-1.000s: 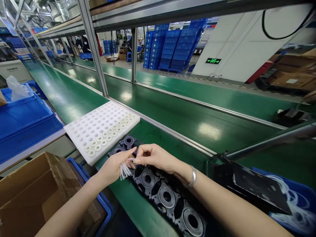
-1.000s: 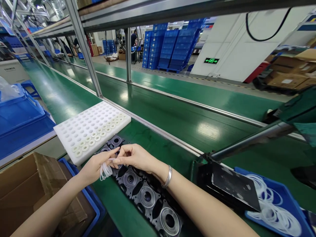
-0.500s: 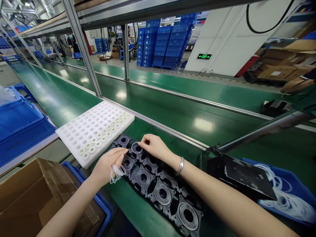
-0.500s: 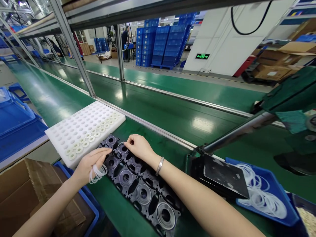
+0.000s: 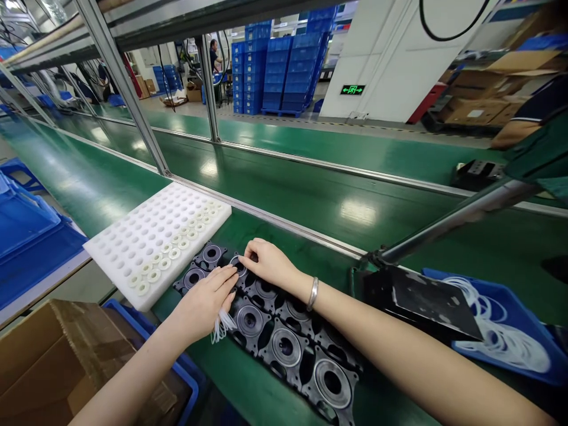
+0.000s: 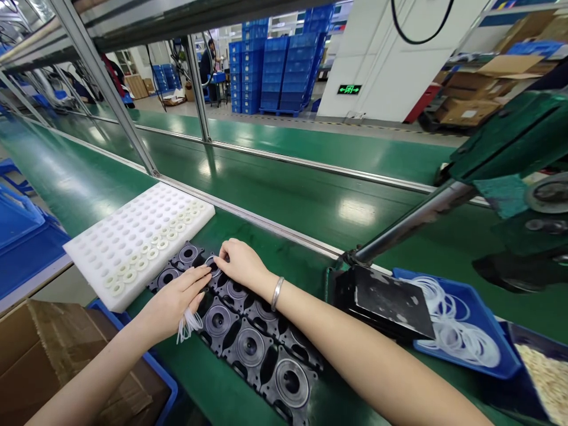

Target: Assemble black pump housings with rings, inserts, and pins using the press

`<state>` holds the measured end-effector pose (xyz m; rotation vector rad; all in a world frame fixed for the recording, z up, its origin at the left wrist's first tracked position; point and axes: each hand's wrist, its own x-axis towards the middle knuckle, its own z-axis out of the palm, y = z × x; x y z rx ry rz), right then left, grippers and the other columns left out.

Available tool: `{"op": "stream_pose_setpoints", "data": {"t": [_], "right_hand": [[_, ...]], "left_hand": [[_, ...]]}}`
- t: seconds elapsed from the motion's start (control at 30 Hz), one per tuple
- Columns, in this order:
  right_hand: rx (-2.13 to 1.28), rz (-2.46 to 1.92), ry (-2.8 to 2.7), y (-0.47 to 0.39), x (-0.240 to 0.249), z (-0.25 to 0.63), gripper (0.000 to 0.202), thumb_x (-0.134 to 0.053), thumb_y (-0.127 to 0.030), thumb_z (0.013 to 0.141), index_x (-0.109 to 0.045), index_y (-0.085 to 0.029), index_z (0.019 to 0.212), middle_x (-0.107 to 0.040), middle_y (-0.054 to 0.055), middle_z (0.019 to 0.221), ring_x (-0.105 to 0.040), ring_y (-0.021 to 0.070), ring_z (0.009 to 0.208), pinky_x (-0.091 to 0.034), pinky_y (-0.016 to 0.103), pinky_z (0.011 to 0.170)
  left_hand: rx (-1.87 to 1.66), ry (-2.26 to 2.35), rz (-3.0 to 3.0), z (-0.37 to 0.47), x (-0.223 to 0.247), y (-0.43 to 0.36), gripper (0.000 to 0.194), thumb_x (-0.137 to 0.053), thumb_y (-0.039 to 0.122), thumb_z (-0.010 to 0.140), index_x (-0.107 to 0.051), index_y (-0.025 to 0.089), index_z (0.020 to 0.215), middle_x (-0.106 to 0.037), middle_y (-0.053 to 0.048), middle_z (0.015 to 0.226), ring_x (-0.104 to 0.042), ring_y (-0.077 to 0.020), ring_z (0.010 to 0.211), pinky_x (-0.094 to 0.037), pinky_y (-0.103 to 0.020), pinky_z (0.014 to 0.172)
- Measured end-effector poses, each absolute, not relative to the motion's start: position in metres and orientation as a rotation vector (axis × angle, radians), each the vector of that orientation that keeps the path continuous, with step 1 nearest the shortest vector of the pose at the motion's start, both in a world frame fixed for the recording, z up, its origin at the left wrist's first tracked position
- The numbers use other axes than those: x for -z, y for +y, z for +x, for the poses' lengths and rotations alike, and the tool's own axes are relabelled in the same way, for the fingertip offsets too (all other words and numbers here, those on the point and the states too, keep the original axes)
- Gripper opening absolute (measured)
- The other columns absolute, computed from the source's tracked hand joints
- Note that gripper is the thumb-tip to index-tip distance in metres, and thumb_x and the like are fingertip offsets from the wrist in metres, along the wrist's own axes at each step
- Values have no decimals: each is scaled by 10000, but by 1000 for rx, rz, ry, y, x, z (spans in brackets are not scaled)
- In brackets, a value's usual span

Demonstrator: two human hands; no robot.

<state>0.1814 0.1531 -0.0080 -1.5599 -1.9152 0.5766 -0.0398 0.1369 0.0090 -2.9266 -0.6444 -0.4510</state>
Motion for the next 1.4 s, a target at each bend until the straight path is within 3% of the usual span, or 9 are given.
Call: {"op": "stream_pose_setpoints", "data": {"t": [0.07, 0.13, 0.27, 0.47, 0.63, 0.83, 1.0, 1.23, 1.4], "right_hand": [[-456, -1498, -2040, 151, 8, 184, 85, -613, -196, 941, -656, -165, 1007, -594, 55, 926, -547, 179, 823, -421, 297, 745], [-238, -1370, -2289, 148, 5, 189, 238, -522, -135, 981, -639, -193, 1180, -581, 76, 1001, -532, 194, 875, -411, 314, 775], [174, -1148, -2688, 147, -8, 201, 340, -488, -62, 961, -615, -167, 1259, -576, 103, 1025, -502, 227, 892, -372, 345, 734], [331, -953, -2881, 146, -25, 217, 138, -526, -123, 969, -662, -115, 952, -571, 88, 919, -470, 222, 838, -331, 359, 710], [278, -917, -2889, 137, -25, 219, 189, -519, -153, 973, -637, -156, 825, -580, 72, 893, -455, 204, 783, -330, 357, 712], [61, -999, -2699, 124, -8, 212, 249, -441, -171, 999, -672, -142, 909, -624, 93, 931, -518, 213, 835, -406, 349, 772], [-369, -1037, -2179, 103, -16, 201, 240, -474, -164, 975, -675, -165, 1107, -649, 98, 1022, -578, 210, 930, -467, 350, 856], [-1339, -1006, -1662, 70, -41, 178, 251, -697, -426, 877, -674, -180, 828, -597, -9, 753, -536, 123, 669, -449, 245, 641], [-1537, -1015, -1367, 68, -36, 179, 400, -792, -525, 751, -617, -167, 711, -590, -24, 679, -488, 109, 629, -388, 242, 608]], "left_hand": [[413, -638, -2922, -40, -9, 137, 371, -417, 190, 1011, -620, 38, 1281, -639, -197, 1351, -605, -286, 1280, -529, -455, 1088], [378, -635, -2917, -40, -8, 138, 374, -417, 198, 1013, -619, 41, 1286, -636, -194, 1357, -599, -285, 1288, -523, -461, 1095], [301, -625, -2919, -38, -6, 139, 389, -413, 204, 1014, -597, 48, 1320, -612, -191, 1389, -571, -283, 1319, -498, -475, 1119], [216, -673, -2918, -33, -3, 135, 410, -389, 231, 1025, -577, 61, 1348, -574, -194, 1432, -517, -304, 1369, -461, -497, 1142], [238, -698, -2915, -31, -1, 132, 407, -398, 235, 1024, -576, 68, 1349, -557, -194, 1450, -481, -311, 1398, -431, -486, 1160], [345, -746, -2999, -32, 7, 132, 401, -424, 199, 1008, -564, 67, 1359, -554, -193, 1454, -443, -311, 1426, -402, -494, 1182], [602, -952, -3106, -29, -10, 130, 352, -370, 197, 1023, -598, 129, 1283, -659, -149, 1310, -627, -251, 1233, -502, -457, 1084], [954, -1408, -3214, -19, -34, 111, 277, -418, 301, 1021, -602, 188, 1193, -722, -48, 963, -699, -178, 848, -579, -307, 777], [940, -1208, -3303, -22, -30, 105, 318, -445, 282, 1003, -578, 191, 1277, -742, -81, 1096, -724, -202, 947, -595, -320, 825]]}}
